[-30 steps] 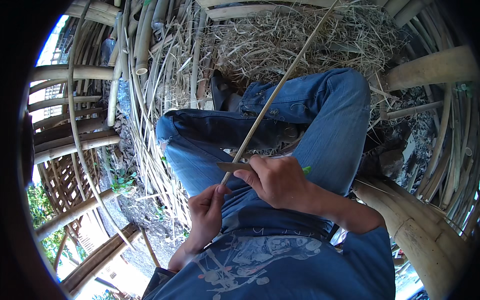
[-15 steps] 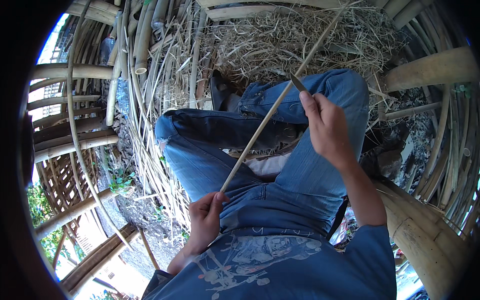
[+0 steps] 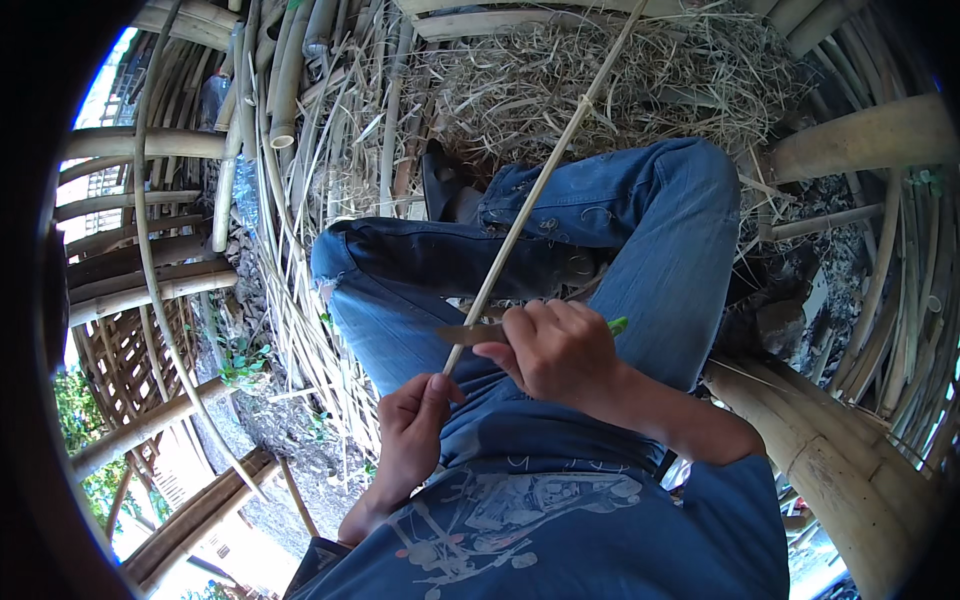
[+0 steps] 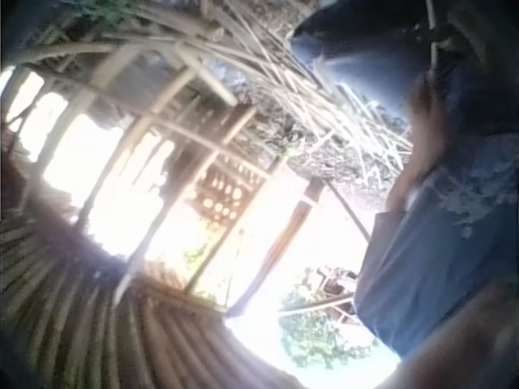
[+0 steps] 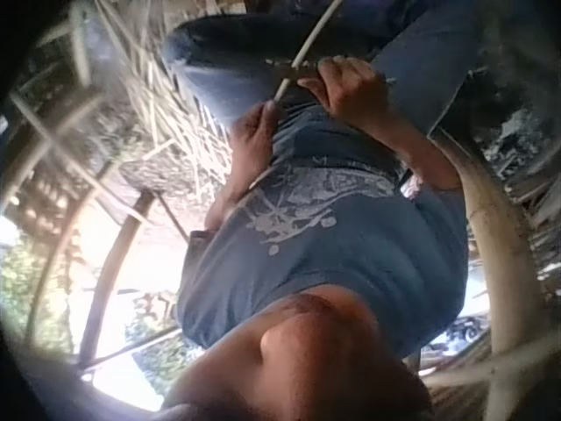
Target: The person whittles and scrapes a thin bamboo strip using a small knife, shaving along its length while seated.
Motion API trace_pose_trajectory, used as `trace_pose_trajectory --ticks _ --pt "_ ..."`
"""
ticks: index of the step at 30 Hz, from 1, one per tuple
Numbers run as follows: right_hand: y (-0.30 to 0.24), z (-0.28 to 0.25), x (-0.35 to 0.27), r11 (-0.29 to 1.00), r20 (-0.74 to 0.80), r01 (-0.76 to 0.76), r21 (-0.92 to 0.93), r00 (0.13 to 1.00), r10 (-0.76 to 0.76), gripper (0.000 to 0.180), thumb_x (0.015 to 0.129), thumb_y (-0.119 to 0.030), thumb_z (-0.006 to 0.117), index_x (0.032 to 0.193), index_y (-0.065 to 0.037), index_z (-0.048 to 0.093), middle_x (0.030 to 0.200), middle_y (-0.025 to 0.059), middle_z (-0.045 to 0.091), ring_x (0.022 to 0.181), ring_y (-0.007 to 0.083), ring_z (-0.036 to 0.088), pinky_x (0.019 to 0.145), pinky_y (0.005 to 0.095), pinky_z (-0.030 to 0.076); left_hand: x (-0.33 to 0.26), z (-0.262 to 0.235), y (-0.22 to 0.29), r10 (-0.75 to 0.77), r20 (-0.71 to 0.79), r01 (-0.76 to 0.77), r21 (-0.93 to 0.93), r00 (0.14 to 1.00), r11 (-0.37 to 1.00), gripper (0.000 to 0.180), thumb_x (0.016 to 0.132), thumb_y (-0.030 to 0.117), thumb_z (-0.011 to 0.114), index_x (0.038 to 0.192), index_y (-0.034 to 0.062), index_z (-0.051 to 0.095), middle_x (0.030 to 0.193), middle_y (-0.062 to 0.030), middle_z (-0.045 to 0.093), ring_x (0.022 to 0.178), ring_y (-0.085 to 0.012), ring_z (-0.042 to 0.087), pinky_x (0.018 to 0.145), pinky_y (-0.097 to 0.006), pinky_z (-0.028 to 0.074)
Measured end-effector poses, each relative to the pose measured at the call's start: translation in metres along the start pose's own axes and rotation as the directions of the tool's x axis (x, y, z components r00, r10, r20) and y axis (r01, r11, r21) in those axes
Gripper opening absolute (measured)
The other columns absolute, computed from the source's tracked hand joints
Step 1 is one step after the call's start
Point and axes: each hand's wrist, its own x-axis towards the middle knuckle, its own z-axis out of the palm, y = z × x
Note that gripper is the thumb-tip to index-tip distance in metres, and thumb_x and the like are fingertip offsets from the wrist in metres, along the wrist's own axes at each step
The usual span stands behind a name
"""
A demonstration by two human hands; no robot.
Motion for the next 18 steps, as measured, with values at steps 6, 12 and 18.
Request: trace_pose_trajectory --ticks 6,12,18 --pt "0.042 -0.022 0.018 0.942 -0.073 -0.335 -0.003 0.940 0.334 0.035 0.092 -0.029 0.051 0.068 -0.004 0.047 0.051 0.0110 0.048 0.044 0.0283 0.053 0.041 0.0378 0.039 -0.007 -0.002 -0.009 -0.006 0.015 0.005 0.082 1.000 0.997 0.036 0.097 0.027 0.048 0.080 -0.0018 0.061 0.053 0.0046 0.039 0.051 -0.0045 0.031 0.045 -0.024 0.025" --pt "-0.001 0.000 0.000 0.988 -0.014 -0.106 0.112 0.994 0.108 0.035 0.092 -0.031 0.050 0.069 -0.005 0.048 0.050 0.0099 0.049 0.042 0.0263 0.053 0.038 0.0368 0.040 0.000 0.003 -0.002 -0.034 0.032 0.034 0.007 0.999 0.999 0.035 0.097 0.027 0.047 0.081 -0.0013 0.062 0.053 0.0052 0.038 0.051 -0.0042 0.030 0.045 -0.024 0.024" --pt "0.032 -0.016 0.011 0.975 -0.011 -0.220 0.037 0.975 0.220 0.038 0.093 -0.035 0.048 0.068 -0.006 0.048 0.051 0.0093 0.051 0.041 0.0237 0.055 0.037 0.0338 0.043 -0.006 -0.004 -0.002 -0.051 0.015 0.051 0.030 0.999 0.998 0.035 0.097 0.026 0.046 0.080 -0.0011 0.061 0.053 0.0071 0.039 0.049 -0.0019 0.029 0.045 -0.020 0.021"
